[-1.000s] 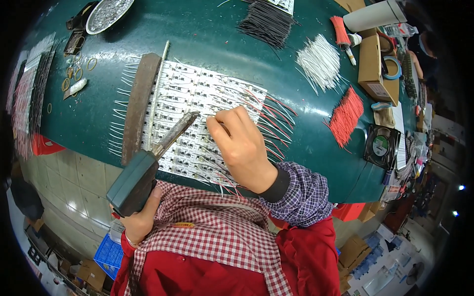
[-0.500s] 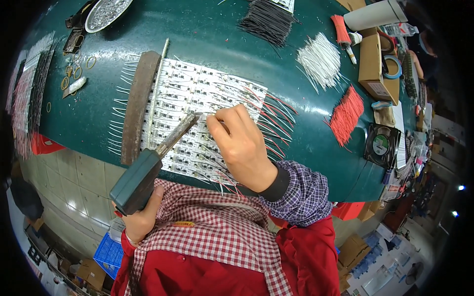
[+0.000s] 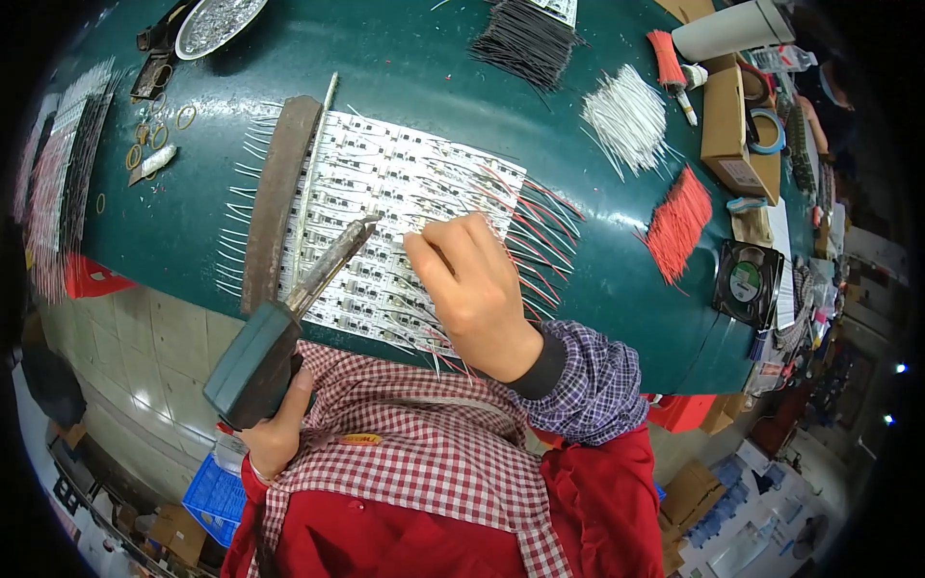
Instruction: The person attaches wires to a circuit board panel by positioning each wire by hand and soldering it in place with a soldering gun.
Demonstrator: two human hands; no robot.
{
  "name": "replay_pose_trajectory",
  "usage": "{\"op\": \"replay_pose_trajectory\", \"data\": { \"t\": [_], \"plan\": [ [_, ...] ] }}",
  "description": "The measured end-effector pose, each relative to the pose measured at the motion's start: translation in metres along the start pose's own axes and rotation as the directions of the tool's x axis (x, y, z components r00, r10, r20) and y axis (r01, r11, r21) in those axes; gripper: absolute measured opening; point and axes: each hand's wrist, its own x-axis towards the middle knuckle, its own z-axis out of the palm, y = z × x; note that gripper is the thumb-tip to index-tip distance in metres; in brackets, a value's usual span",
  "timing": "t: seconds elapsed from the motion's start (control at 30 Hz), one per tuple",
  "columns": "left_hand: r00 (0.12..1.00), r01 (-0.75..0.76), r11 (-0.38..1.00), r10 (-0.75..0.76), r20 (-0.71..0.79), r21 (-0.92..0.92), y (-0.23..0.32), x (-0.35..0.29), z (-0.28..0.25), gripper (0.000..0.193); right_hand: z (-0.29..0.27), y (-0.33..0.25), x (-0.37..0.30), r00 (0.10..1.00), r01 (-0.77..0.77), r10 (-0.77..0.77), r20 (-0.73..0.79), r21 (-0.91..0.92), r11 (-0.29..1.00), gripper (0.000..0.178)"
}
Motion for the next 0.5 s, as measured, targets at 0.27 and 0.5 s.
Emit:
{"op": "replay_pose_trajectory", "data": {
  "t": [0.27, 0.5],
  "plan": [
    [0.997, 0.001, 0.999, 0.001, 0.077, -0.036, 0.0086, 0.0051, -0.0031, 0.024, 0.0035, 0.0002, -0.0041, 1.0, -0.008, 0.007, 0.028, 0.029, 1.0, 0.036],
    [0.987, -0.023, 0.998, 0.013, 0.159, 0.066, 0.0098, 0.0057, -0.0029, 0.021, 0.0036, 0.0004, -0.0052, 0.999, -0.01, 0.009, 0.051, 0.014, 1.0, 0.035]
  ]
}}
